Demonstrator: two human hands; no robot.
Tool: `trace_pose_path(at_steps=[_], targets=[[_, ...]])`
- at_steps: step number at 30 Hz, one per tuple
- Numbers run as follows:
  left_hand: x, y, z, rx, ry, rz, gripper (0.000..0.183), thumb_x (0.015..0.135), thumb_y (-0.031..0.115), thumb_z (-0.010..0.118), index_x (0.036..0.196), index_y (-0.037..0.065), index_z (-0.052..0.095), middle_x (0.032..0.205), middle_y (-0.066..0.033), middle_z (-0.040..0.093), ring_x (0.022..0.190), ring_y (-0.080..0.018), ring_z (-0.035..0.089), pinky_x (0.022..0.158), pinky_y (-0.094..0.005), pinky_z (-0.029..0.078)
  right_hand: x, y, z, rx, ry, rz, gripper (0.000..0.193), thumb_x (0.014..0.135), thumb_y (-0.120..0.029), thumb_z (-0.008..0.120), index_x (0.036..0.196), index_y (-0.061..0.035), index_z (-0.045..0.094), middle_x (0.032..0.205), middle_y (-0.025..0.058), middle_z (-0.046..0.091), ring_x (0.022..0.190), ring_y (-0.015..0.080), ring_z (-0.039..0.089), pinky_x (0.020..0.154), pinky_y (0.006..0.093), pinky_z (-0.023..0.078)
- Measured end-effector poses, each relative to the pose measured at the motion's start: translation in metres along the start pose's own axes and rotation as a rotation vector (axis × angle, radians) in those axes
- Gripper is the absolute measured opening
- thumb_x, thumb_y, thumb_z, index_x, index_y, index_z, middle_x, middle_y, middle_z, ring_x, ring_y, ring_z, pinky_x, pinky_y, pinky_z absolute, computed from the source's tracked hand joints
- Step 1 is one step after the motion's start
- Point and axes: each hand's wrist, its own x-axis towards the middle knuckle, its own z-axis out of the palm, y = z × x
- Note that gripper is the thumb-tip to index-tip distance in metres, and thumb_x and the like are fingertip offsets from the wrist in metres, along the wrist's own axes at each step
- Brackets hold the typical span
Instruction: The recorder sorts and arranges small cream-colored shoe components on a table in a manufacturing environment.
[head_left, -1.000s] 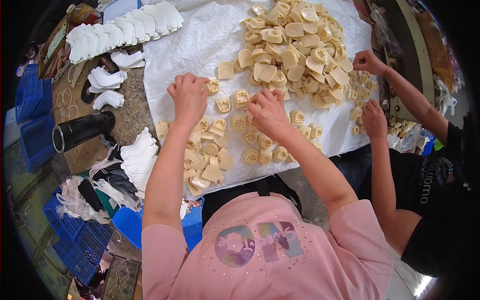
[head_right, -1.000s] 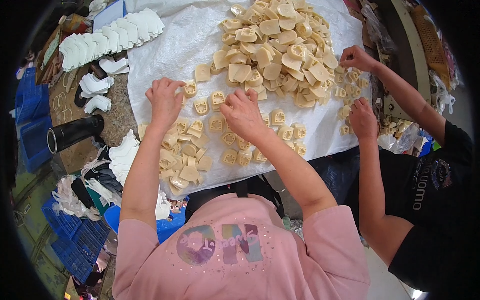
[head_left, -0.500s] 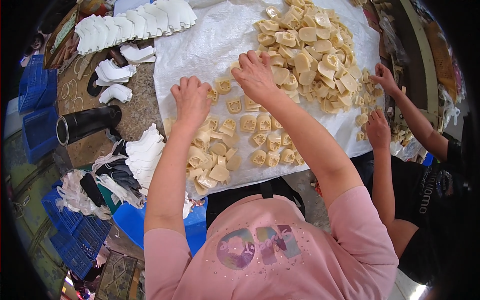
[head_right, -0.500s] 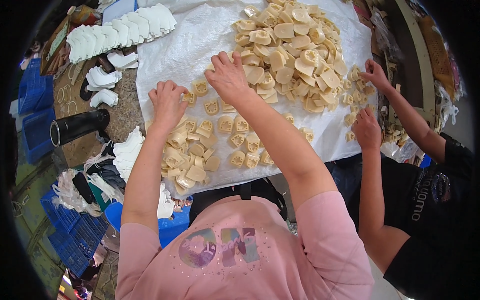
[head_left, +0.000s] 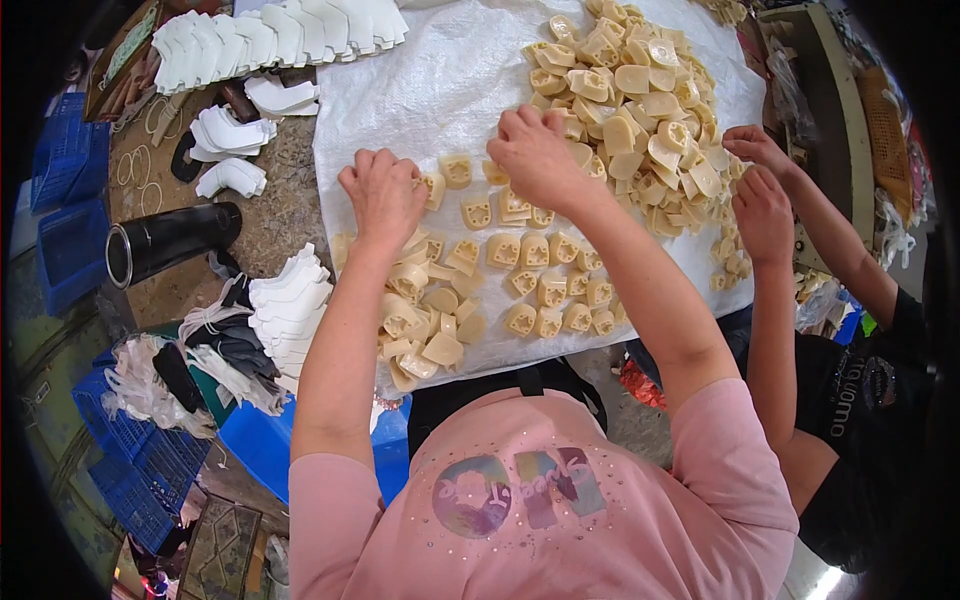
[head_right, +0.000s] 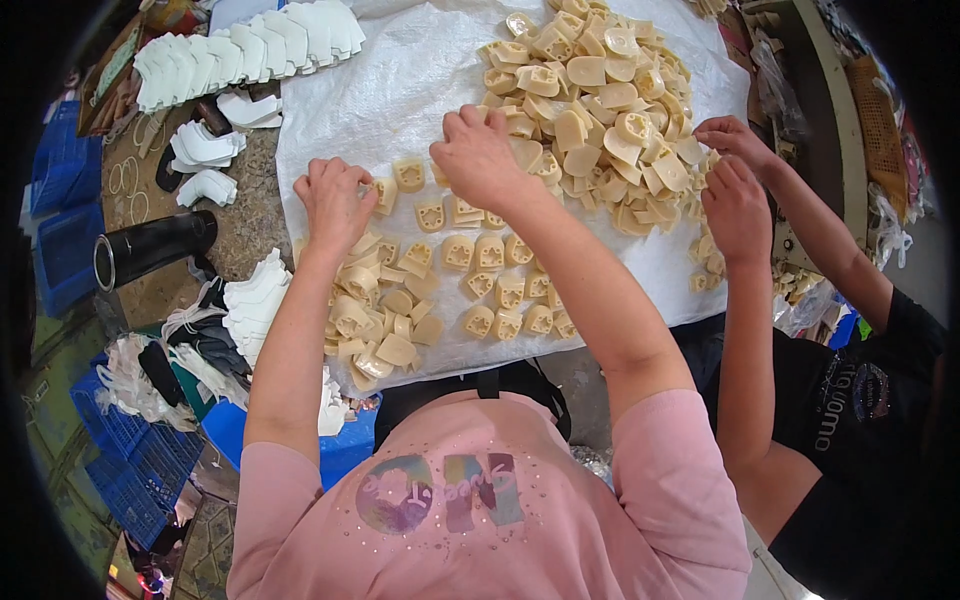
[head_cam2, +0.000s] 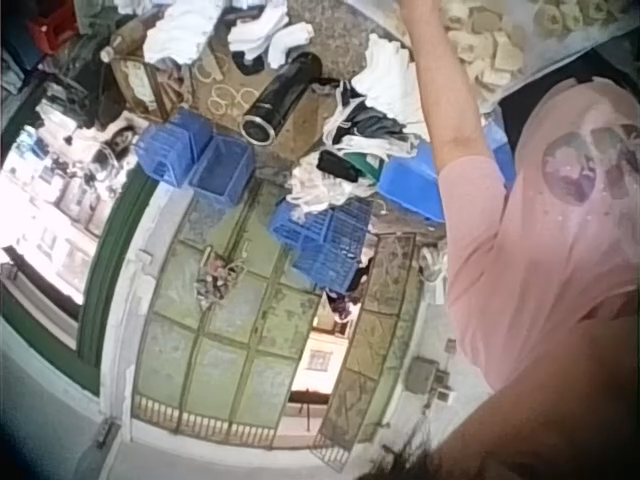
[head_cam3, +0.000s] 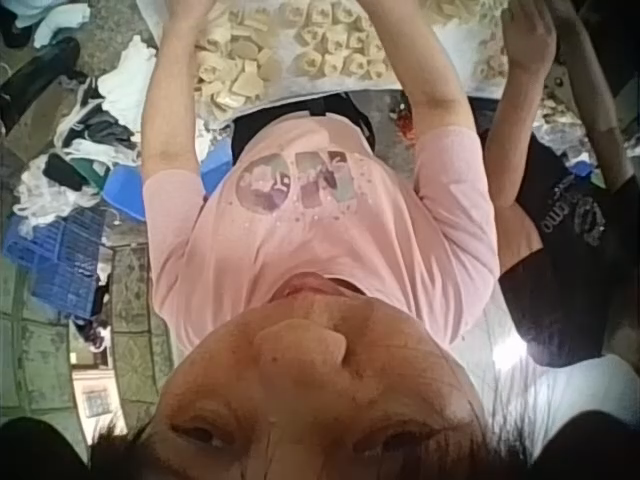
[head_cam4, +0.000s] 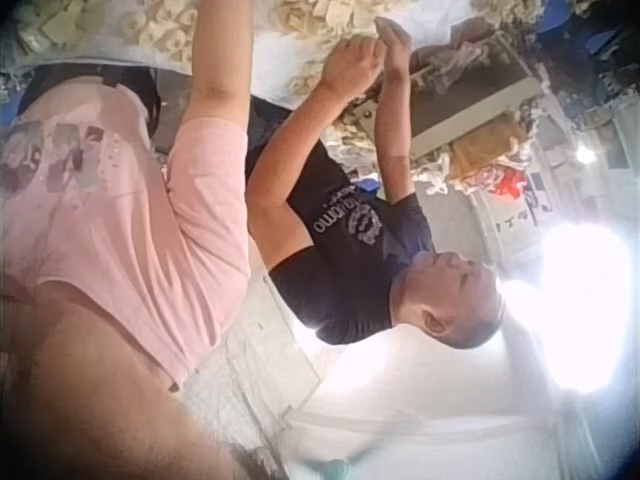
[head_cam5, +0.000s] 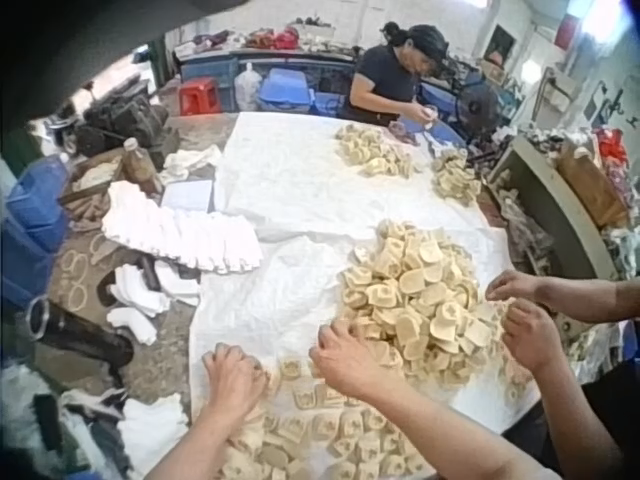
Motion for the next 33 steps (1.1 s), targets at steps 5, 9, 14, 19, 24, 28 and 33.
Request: trace_pose_path(at_steps=[5, 9, 14, 19, 24, 28, 33], targets=[[0.0, -0.002, -0.008, -0.042, 0.057, -0.094, 0.015, 0.067, 0.017, 0.071, 0.079, 0.01, 0.07, 0.09, -0.0061, 0.059, 0.101, -0.0254, 0.045, 0.089, -0.042, 0.028, 0.01, -0.001, 0.024, -0.092, 0.121, 0.079, 0.013, 0.075, -0.009, 0.057, 0.085, -0.0104, 0.065, 0.094, 0.0056, 0.055, 0.1, 0.0234, 0.047, 0.086, 0.0447, 0.032], [0.004, -0.001, -0.006, 0.08, 0.077, -0.108, 0.015, 0.067, 0.021, 0.073, 0.078, 0.01, 0.069, 0.088, -0.0042, 0.058, 0.101, -0.025, 0.046, 0.088, -0.043, 0.028, 0.011, 0.006, 0.034, -0.086, 0.289, 0.097, 0.016, 0.073, -0.008, 0.058, 0.088, -0.0112, 0.065, 0.093, 0.005, 0.055, 0.099, 0.0227, 0.048, 0.087, 0.0439, 0.031], [0.006, -0.001, 0.004, 0.196, 0.008, -0.054, 0.02, 0.068, 0.022, 0.075, 0.082, 0.01, 0.068, 0.09, -0.0041, 0.058, 0.099, -0.0244, 0.047, 0.087, -0.0414, 0.028, -0.005, 0.019, 0.013, 0.173, 0.591, 0.192, 0.033, 0.067, 0.0, 0.061, 0.096, -0.0129, 0.066, 0.095, 0.0039, 0.055, 0.099, 0.0227, 0.048, 0.087, 0.0424, 0.03], [0.002, 0.001, -0.001, -0.065, 0.137, -0.054, 0.025, 0.068, 0.018, 0.076, 0.091, 0.012, 0.065, 0.092, -0.0053, 0.057, 0.095, -0.0238, 0.048, 0.088, -0.0408, 0.03, -0.059, 0.048, -0.017, 0.146, 0.604, 0.262, 0.039, 0.064, 0.004, 0.059, 0.101, -0.01, 0.063, 0.095, 0.0068, 0.054, 0.096, 0.0273, 0.048, 0.081, 0.0407, 0.036], [0.006, 0.046, 0.002, -0.198, 0.178, 0.236, 0.027, 0.069, 0.015, 0.075, 0.095, 0.015, 0.064, 0.089, -0.0038, 0.052, 0.094, -0.0236, 0.048, 0.085, -0.0396, 0.031, -0.1, 0.047, -0.001, 0.141, 0.515, 0.341, 0.039, 0.063, 0.004, 0.059, 0.099, -0.009, 0.063, 0.095, 0.0068, 0.052, 0.095, 0.0273, 0.047, 0.079, 0.04, 0.036], [0.01, 0.103, 0.016, -0.269, 0.158, 0.392, 0.029, 0.065, 0.013, 0.075, 0.093, 0.015, 0.066, 0.091, -0.0031, 0.05, 0.097, -0.0233, 0.046, 0.085, -0.0399, 0.032, -0.113, 0.041, 0.005, 0.168, 0.495, 0.408, 0.039, 0.061, 0.003, 0.06, 0.097, -0.0082, 0.064, 0.094, 0.0074, 0.052, 0.094, 0.0272, 0.047, 0.081, 0.0392, 0.036], [0.028, 0.131, 0.045, -0.244, 0.214, 0.374, 0.023, 0.067, 0.014, 0.074, 0.089, 0.014, 0.067, 0.092, -0.0025, 0.051, 0.098, -0.0229, 0.046, 0.085, -0.0398, 0.032, -0.12, 0.04, 0.013, 0.161, 0.488, 0.444, 0.039, 0.06, 0.002, 0.063, 0.098, -0.0071, 0.064, 0.092, 0.0085, 0.051, 0.093, 0.0281, 0.047, 0.081, 0.039, 0.039]])
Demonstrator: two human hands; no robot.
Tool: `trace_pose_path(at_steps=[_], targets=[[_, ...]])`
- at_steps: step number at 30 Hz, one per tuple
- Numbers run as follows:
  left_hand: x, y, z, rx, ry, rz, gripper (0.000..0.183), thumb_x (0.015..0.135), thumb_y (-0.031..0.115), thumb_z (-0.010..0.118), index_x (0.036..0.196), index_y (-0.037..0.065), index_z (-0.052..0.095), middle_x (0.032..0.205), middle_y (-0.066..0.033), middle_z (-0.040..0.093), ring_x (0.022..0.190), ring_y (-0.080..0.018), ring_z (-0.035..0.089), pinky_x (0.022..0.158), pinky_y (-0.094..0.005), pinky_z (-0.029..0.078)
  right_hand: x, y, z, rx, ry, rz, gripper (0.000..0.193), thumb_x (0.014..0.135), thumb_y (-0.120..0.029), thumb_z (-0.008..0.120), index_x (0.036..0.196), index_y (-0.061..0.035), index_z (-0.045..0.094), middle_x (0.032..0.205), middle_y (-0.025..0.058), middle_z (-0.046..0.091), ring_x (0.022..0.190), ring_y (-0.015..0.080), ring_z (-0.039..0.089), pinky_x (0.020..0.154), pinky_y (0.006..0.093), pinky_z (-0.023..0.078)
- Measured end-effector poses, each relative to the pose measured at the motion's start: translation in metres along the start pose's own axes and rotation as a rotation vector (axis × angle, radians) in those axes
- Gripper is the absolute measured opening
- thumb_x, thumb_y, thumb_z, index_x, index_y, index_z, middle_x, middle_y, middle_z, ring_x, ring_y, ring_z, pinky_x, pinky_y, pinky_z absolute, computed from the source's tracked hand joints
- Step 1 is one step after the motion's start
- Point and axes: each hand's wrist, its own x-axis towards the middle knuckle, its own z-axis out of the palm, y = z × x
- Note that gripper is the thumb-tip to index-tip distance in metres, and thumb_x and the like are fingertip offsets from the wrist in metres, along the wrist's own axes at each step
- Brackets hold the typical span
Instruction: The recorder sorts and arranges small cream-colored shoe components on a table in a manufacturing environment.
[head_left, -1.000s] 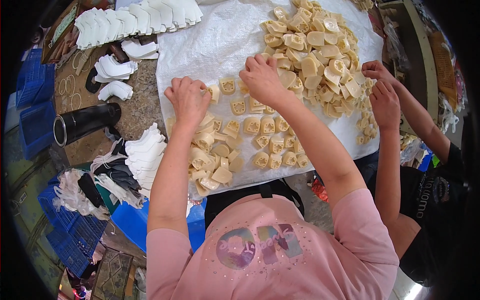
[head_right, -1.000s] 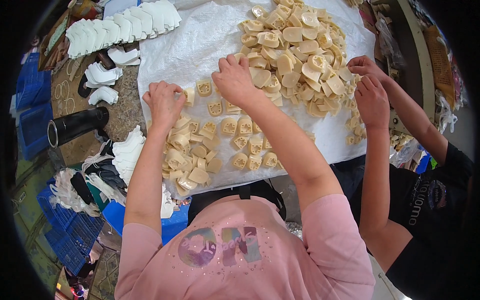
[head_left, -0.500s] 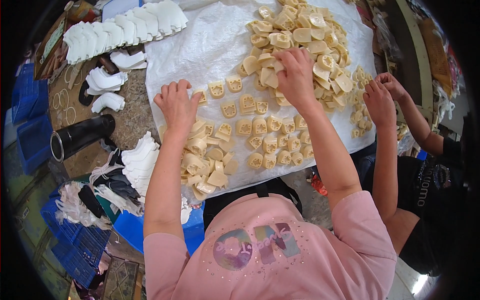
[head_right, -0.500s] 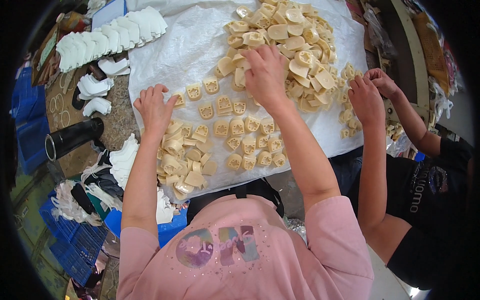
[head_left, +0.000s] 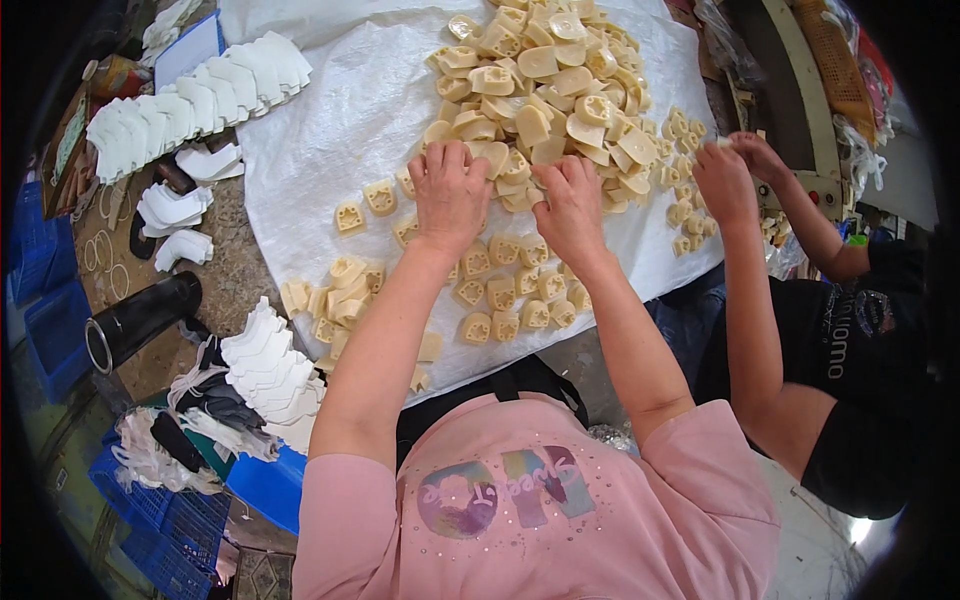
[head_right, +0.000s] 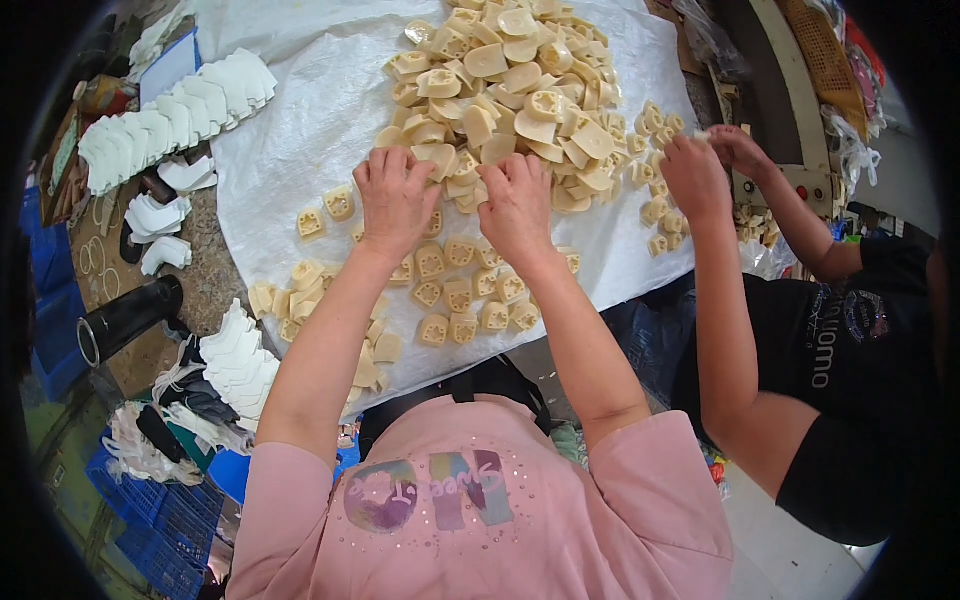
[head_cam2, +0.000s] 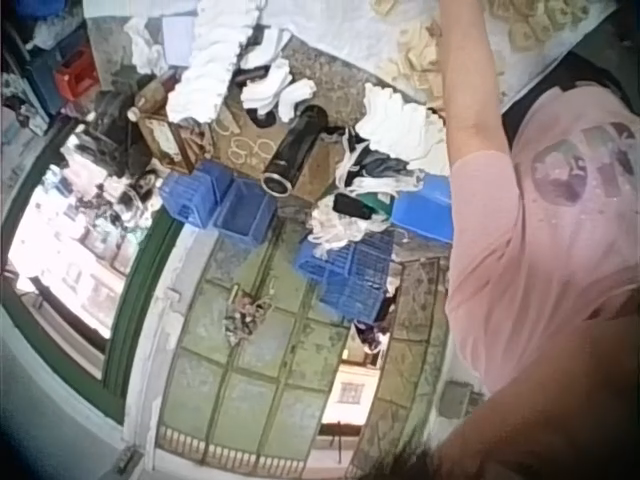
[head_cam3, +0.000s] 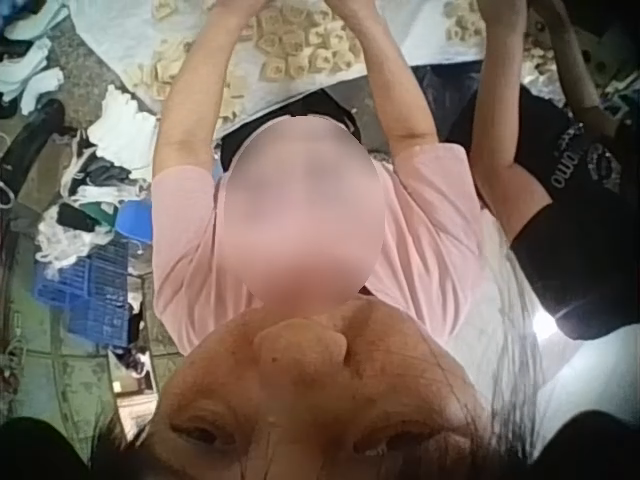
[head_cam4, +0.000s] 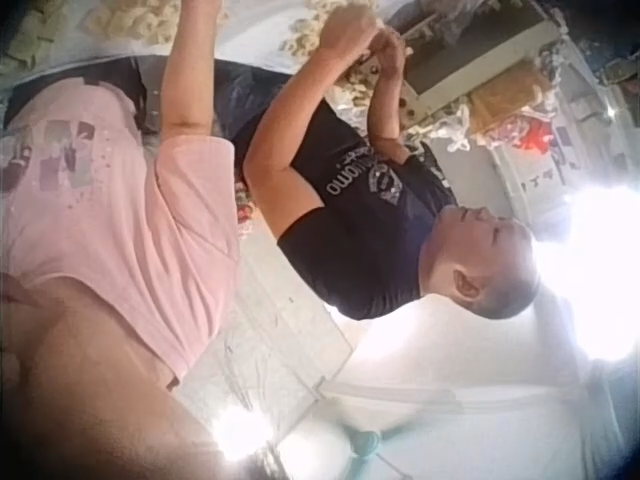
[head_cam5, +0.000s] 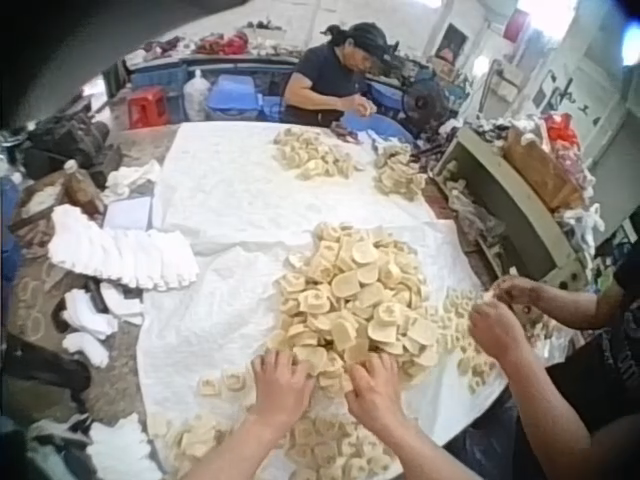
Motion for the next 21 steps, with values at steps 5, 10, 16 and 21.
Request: trace_pose_path(at_steps=[5, 10, 16, 21], targets=[[0.019, 0.0, -0.007, -0.143, 0.06, -0.194, 0.012, 0.072, 0.018, 0.072, 0.082, 0.011, 0.07, 0.089, -0.004, 0.056, 0.099, -0.0224, 0.047, 0.089, -0.0402, 0.032, 0.0, -0.005, -0.002, 0.003, -0.052, 0.063, 0.036, 0.066, 0.0, 0.062, 0.101, -0.0088, 0.065, 0.087, 0.0089, 0.052, 0.086, 0.0267, 0.052, 0.07, 0.0395, 0.045], [0.017, -0.03, -0.052, -0.307, 0.018, -0.476, 0.016, 0.076, 0.026, 0.068, 0.083, 0.012, 0.071, 0.091, -0.0043, 0.061, 0.097, -0.0243, 0.051, 0.09, -0.0423, 0.033, 0.017, -0.011, 0.0, -0.172, -0.207, 0.001, 0.019, 0.074, -0.006, 0.058, 0.092, -0.0112, 0.064, 0.085, 0.0084, 0.055, 0.081, 0.0256, 0.057, 0.066, 0.0399, 0.047], [-0.032, -0.101, -0.113, -0.147, -0.288, -0.582, 0.016, 0.076, 0.019, 0.069, 0.085, 0.006, 0.07, 0.084, -0.0095, 0.064, 0.084, -0.0235, 0.061, 0.084, -0.038, 0.043, 0.029, -0.002, -0.004, -0.299, -0.315, -0.126, 0.007, 0.077, -0.01, 0.055, 0.082, -0.01, 0.06, 0.081, 0.0073, 0.057, 0.082, 0.0253, 0.06, 0.066, 0.0394, 0.048], [-0.048, -0.11, -0.114, 0.105, -0.383, -0.518, 0.011, 0.076, 0.017, 0.068, 0.083, 0.009, 0.071, 0.089, -0.0081, 0.061, 0.094, -0.025, 0.055, 0.085, -0.0432, 0.036, 0.027, 0.001, -0.009, -0.146, -0.346, -0.08, 0.013, 0.074, -0.004, 0.055, 0.084, -0.0075, 0.061, 0.081, 0.0093, 0.056, 0.083, 0.0281, 0.059, 0.068, 0.041, 0.047]])
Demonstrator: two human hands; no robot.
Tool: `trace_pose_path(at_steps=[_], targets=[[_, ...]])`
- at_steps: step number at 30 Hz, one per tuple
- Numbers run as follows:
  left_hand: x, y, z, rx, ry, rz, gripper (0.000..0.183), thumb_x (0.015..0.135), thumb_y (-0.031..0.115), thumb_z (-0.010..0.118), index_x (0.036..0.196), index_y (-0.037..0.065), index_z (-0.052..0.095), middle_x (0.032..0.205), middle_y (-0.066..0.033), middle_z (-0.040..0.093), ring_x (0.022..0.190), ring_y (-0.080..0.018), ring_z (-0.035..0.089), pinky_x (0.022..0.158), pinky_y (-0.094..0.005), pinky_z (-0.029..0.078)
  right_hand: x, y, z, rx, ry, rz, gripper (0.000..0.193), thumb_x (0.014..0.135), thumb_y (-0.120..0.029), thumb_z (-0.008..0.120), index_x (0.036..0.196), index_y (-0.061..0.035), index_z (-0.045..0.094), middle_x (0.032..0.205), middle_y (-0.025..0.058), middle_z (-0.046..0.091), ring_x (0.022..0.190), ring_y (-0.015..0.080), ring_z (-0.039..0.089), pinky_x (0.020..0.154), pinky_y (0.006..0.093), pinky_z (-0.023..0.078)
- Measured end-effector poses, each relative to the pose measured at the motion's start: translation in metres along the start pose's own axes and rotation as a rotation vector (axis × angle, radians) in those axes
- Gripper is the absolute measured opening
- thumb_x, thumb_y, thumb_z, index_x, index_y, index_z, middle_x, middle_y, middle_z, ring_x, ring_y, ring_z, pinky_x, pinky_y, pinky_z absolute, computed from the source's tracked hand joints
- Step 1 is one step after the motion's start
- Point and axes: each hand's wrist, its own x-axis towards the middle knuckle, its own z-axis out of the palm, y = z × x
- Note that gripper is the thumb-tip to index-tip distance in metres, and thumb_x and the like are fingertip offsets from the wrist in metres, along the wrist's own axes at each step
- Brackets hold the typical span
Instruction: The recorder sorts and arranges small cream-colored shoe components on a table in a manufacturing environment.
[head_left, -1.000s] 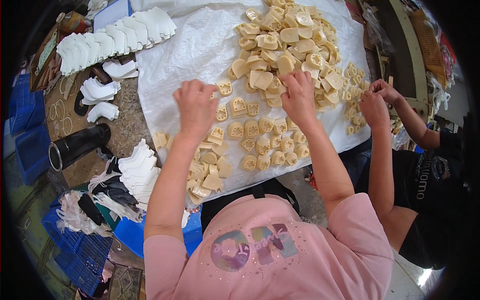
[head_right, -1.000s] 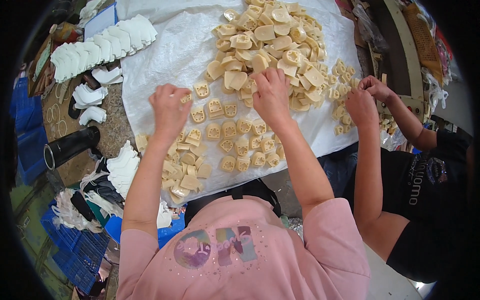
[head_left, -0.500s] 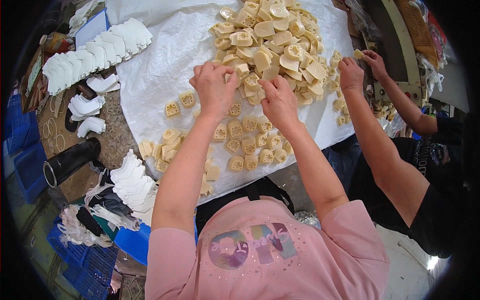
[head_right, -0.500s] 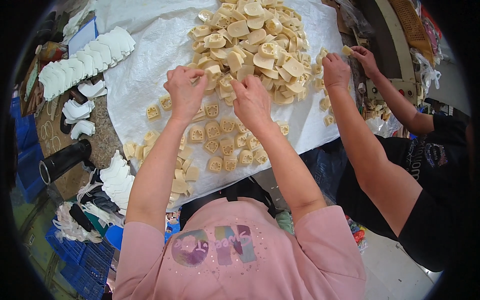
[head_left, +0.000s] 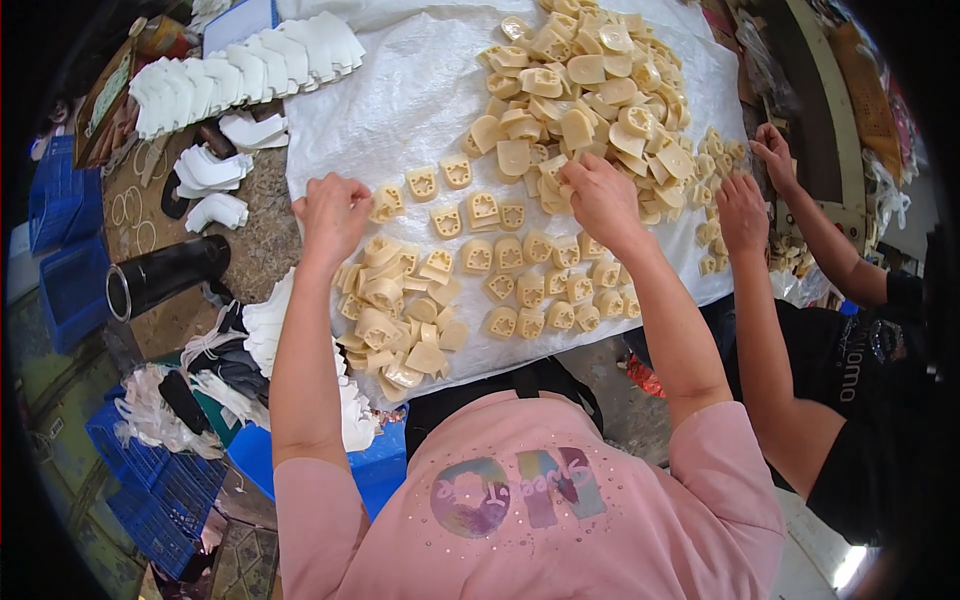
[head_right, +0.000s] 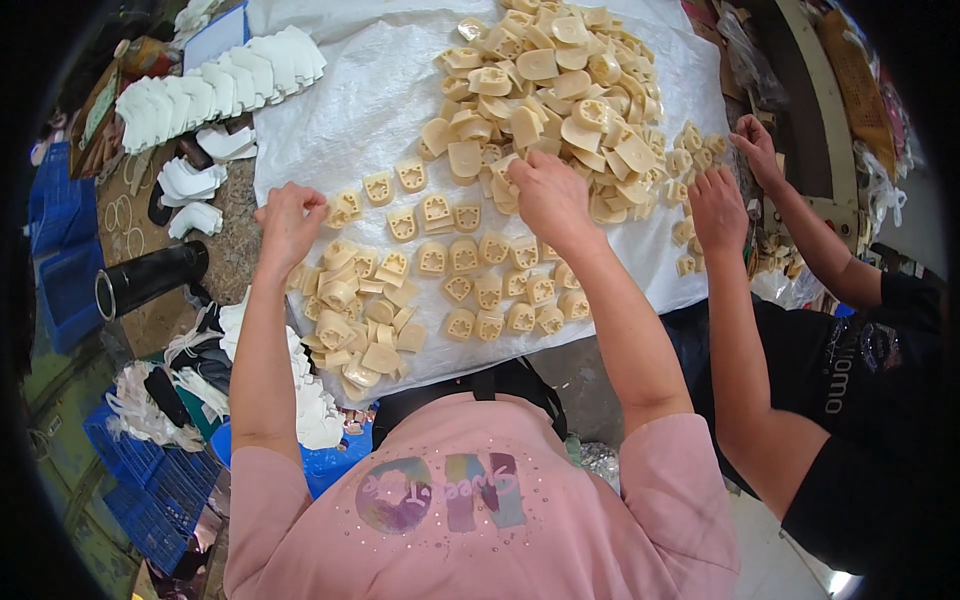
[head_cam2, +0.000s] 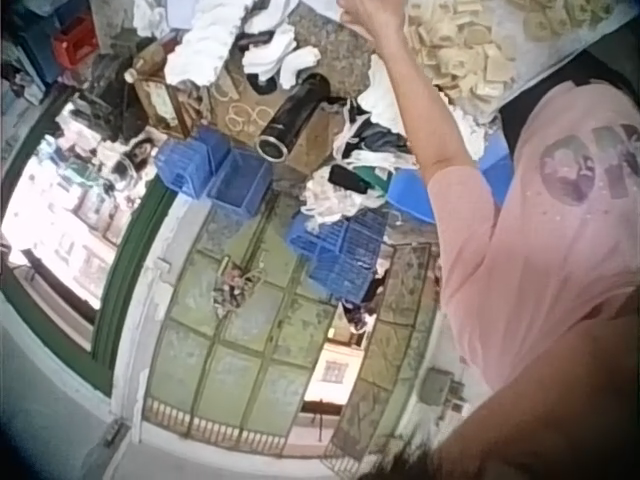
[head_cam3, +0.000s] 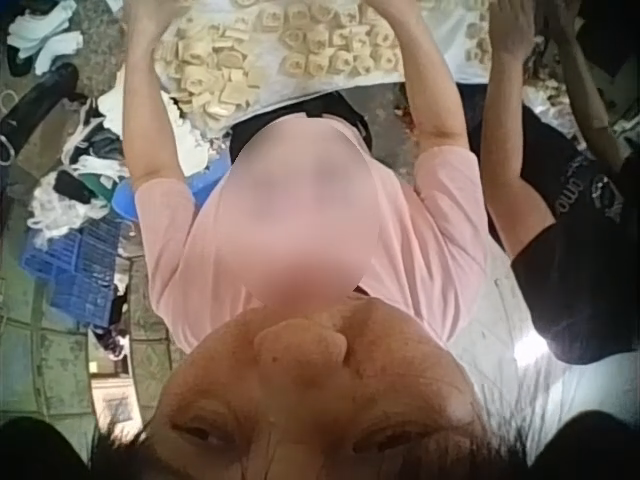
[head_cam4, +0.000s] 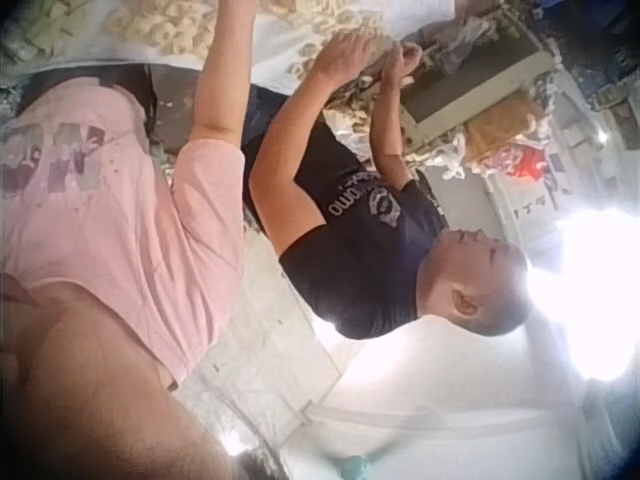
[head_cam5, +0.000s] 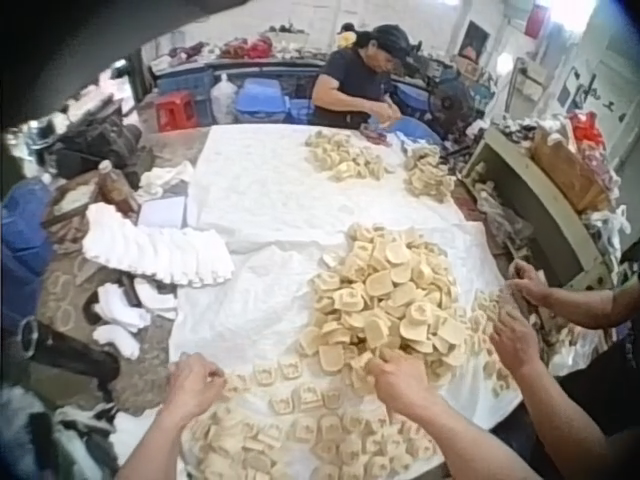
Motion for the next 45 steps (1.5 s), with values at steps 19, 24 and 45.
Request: trace_pose_path(at_steps=[19, 24, 45], targets=[[-0.003, 0.029, 0.023, -0.124, 0.428, 0.142, 0.023, 0.074, 0.015, 0.07, 0.097, 0.017, 0.067, 0.093, 0.0009, 0.056, 0.096, -0.0182, 0.051, 0.09, -0.0373, 0.029, 0.036, -0.088, 0.022, 0.414, -0.014, -0.091, 0.012, 0.078, -0.009, 0.06, 0.089, -0.0035, 0.061, 0.087, 0.0084, 0.057, 0.086, 0.0249, 0.055, 0.075, 0.0359, 0.043], [-0.01, 0.022, 0.026, -0.126, 0.382, 0.116, 0.022, 0.074, 0.014, 0.07, 0.096, 0.017, 0.067, 0.096, -0.0005, 0.056, 0.101, -0.0211, 0.048, 0.09, -0.0397, 0.028, 0.051, -0.121, 0.058, 0.057, 0.029, -0.242, 0.01, 0.071, -0.011, 0.062, 0.081, -0.009, 0.066, 0.087, 0.0086, 0.061, 0.095, 0.0248, 0.055, 0.085, 0.044, 0.037], [0.076, 0.104, 0.055, -0.101, 0.066, 0.049, 0.028, 0.077, 0.027, 0.067, 0.102, 0.016, 0.072, 0.114, -0.01, 0.052, 0.111, -0.0291, 0.039, 0.091, -0.0427, 0.029, 0.032, -0.046, 0.04, -0.225, 0.203, -0.063, 0.012, 0.074, -0.014, 0.058, 0.084, -0.0114, 0.065, 0.08, 0.0039, 0.058, 0.088, 0.021, 0.053, 0.08, 0.0393, 0.036]])
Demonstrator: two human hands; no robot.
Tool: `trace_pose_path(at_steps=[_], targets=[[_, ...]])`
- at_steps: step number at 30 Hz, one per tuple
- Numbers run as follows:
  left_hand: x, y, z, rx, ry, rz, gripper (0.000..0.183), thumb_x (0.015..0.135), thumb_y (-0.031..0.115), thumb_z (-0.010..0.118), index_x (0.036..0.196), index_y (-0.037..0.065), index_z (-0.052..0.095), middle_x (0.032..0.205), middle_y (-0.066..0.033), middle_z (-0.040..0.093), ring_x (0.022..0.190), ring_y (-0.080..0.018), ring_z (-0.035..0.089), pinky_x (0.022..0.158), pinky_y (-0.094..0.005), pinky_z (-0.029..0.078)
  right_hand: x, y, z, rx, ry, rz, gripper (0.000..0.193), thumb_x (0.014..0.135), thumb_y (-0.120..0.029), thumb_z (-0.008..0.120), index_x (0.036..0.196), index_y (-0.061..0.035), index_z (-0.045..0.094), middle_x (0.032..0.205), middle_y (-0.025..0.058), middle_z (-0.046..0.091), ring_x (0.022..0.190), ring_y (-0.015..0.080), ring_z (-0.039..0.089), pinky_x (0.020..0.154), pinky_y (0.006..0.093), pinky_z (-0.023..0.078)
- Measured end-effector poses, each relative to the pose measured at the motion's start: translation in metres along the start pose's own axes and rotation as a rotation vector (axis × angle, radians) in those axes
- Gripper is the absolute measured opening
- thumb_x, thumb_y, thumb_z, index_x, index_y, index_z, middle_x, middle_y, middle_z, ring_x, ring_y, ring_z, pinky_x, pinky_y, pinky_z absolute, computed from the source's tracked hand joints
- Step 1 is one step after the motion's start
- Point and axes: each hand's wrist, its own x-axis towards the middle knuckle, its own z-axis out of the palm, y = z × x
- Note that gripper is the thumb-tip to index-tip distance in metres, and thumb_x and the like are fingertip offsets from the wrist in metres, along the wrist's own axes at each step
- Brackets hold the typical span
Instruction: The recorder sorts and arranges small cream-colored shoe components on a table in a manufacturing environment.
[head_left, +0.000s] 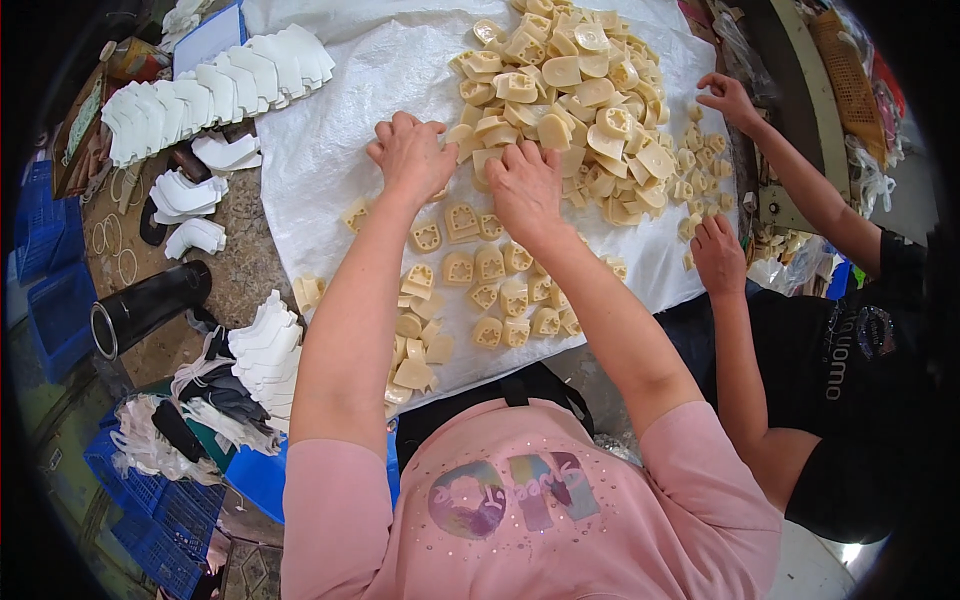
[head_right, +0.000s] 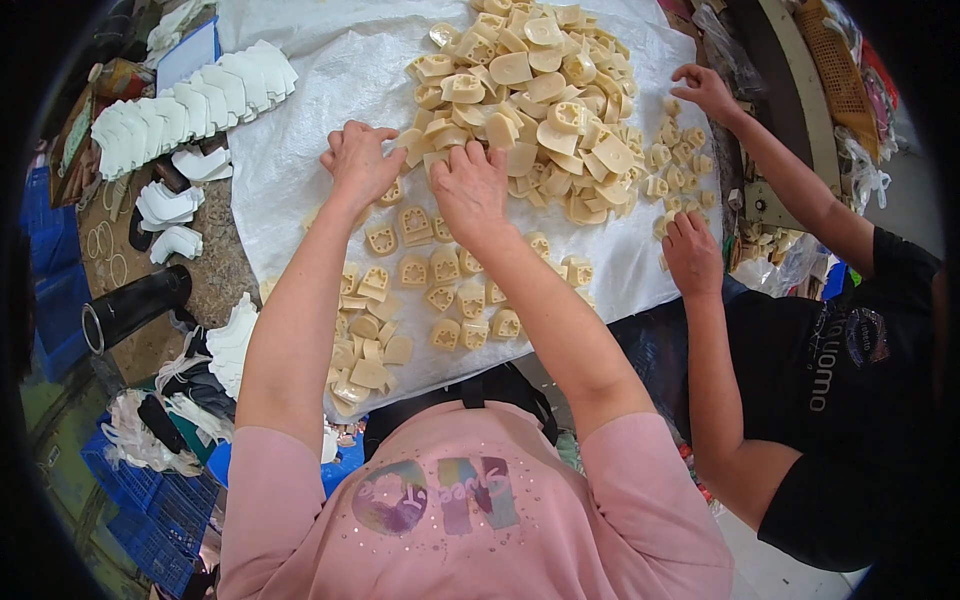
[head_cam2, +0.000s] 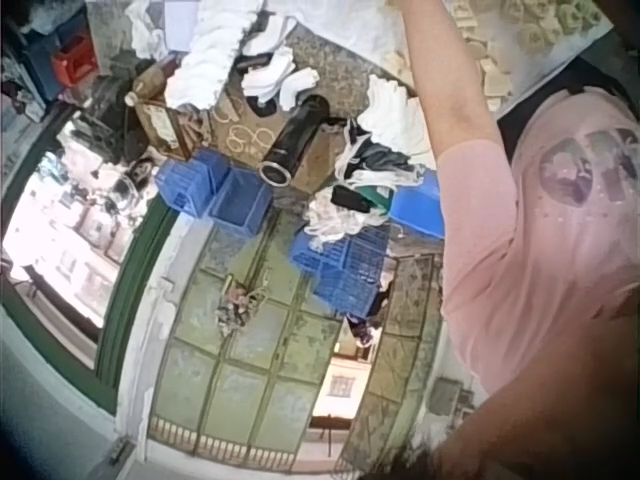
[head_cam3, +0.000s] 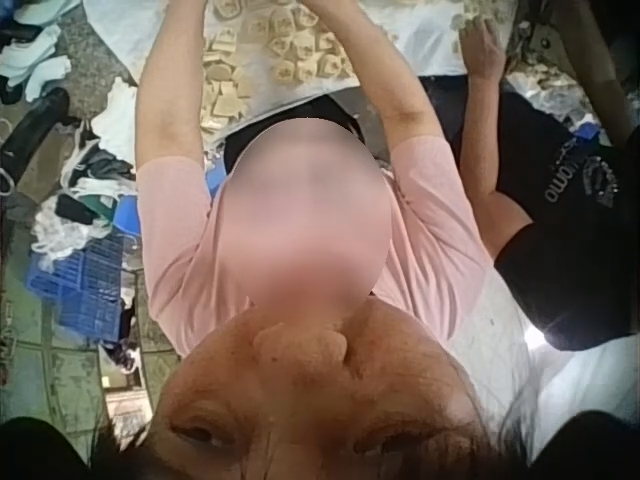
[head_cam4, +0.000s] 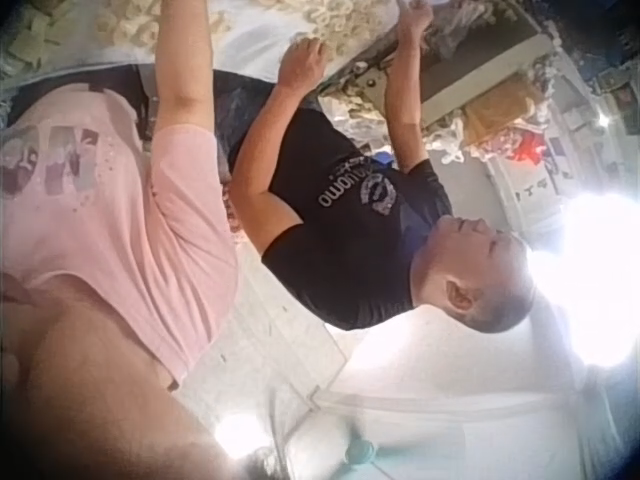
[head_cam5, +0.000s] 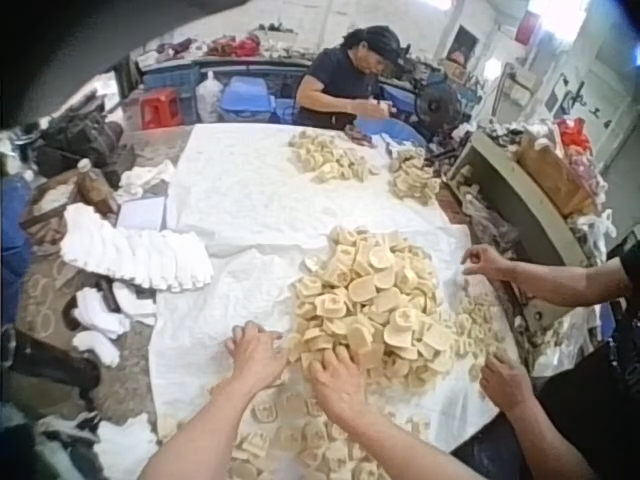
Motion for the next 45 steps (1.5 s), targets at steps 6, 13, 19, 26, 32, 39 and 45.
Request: trace_pose_path(at_steps=[6, 13, 19, 26, 32, 39, 45], targets=[[0.001, 0.003, -0.005, -0.024, -0.05, -0.035, 0.024, 0.075, 0.028, 0.067, 0.096, 0.017, 0.071, 0.113, -0.0099, 0.052, 0.109, -0.0297, 0.04, 0.091, -0.043, 0.03, 0.005, 0.0, -0.001, -0.002, 0.025, -0.002, 0.013, 0.076, -0.015, 0.058, 0.088, -0.0126, 0.064, 0.08, 0.0026, 0.057, 0.09, 0.0204, 0.052, 0.082, 0.0394, 0.035], [-0.036, -0.02, -0.018, 0.004, 0.315, 0.292, 0.018, 0.072, 0.02, 0.068, 0.089, 0.016, 0.066, 0.099, -0.0044, 0.051, 0.105, -0.025, 0.043, 0.086, -0.0438, 0.031, 0.012, 0.0, -0.002, 0.036, -0.069, -0.009, 0.01, 0.079, -0.018, 0.058, 0.084, -0.0148, 0.065, 0.085, 0.0048, 0.056, 0.096, 0.0219, 0.05, 0.085, 0.0406, 0.033], [-0.06, -0.039, 0.003, 0.317, 0.245, 0.521, 0.022, 0.068, 0.008, 0.072, 0.088, 0.015, 0.068, 0.101, -0.0012, 0.053, 0.106, -0.0248, 0.044, 0.089, -0.0434, 0.031, 0.008, -0.002, -0.01, 0.067, -0.05, -0.072, 0.008, 0.078, -0.015, 0.058, 0.082, -0.0152, 0.065, 0.086, 0.0033, 0.053, 0.097, 0.0213, 0.048, 0.088, 0.045, 0.028], [-0.064, -0.033, 0.002, 0.088, 0.23, 0.398, 0.013, 0.067, 0.006, 0.072, 0.078, 0.011, 0.069, 0.096, -0.0007, 0.055, 0.105, -0.0233, 0.045, 0.089, -0.0404, 0.031, -0.008, 0.014, -0.022, 0.311, 0.192, 0.032, 0.016, 0.069, -0.001, 0.06, 0.079, -0.0134, 0.062, 0.084, 0.0031, 0.05, 0.093, 0.0223, 0.047, 0.085, 0.0433, 0.028], [-0.069, -0.031, 0.007, 0.046, 0.308, 0.293, 0.013, 0.066, 0.008, 0.074, 0.078, 0.011, 0.068, 0.094, -0.0012, 0.055, 0.104, -0.0229, 0.045, 0.088, -0.0388, 0.03, -0.027, 0.022, -0.032, 0.52, 0.283, 0.185, 0.024, 0.064, 0.007, 0.058, 0.081, -0.0106, 0.061, 0.084, 0.0035, 0.049, 0.091, 0.0237, 0.047, 0.082, 0.0388, 0.03], [-0.069, -0.029, 0.0, 0.14, 0.306, 0.275, 0.018, 0.064, 0.016, 0.076, 0.077, 0.011, 0.065, 0.093, -0.0027, 0.054, 0.1, -0.0245, 0.045, 0.086, -0.0409, 0.03, -0.053, 0.008, -0.022, 0.494, 0.249, 0.051, 0.017, 0.068, 0.002, 0.059, 0.08, -0.0099, 0.061, 0.083, 0.0037, 0.049, 0.087, 0.0235, 0.047, 0.081, 0.0399, 0.03], [-0.068, -0.027, -0.017, 0.019, 0.373, 0.122, 0.017, 0.071, 0.02, 0.073, 0.082, 0.013, 0.062, 0.093, -0.0029, 0.054, 0.101, -0.024, 0.045, 0.086, -0.0403, 0.03, -0.052, -0.012, -0.019, 0.512, 0.299, -0.04, 0.013, 0.069, -0.002, 0.059, 0.078, -0.0108, 0.06, 0.082, 0.0027, 0.049, 0.087, 0.022, 0.048, 0.082, 0.0411, 0.029]])
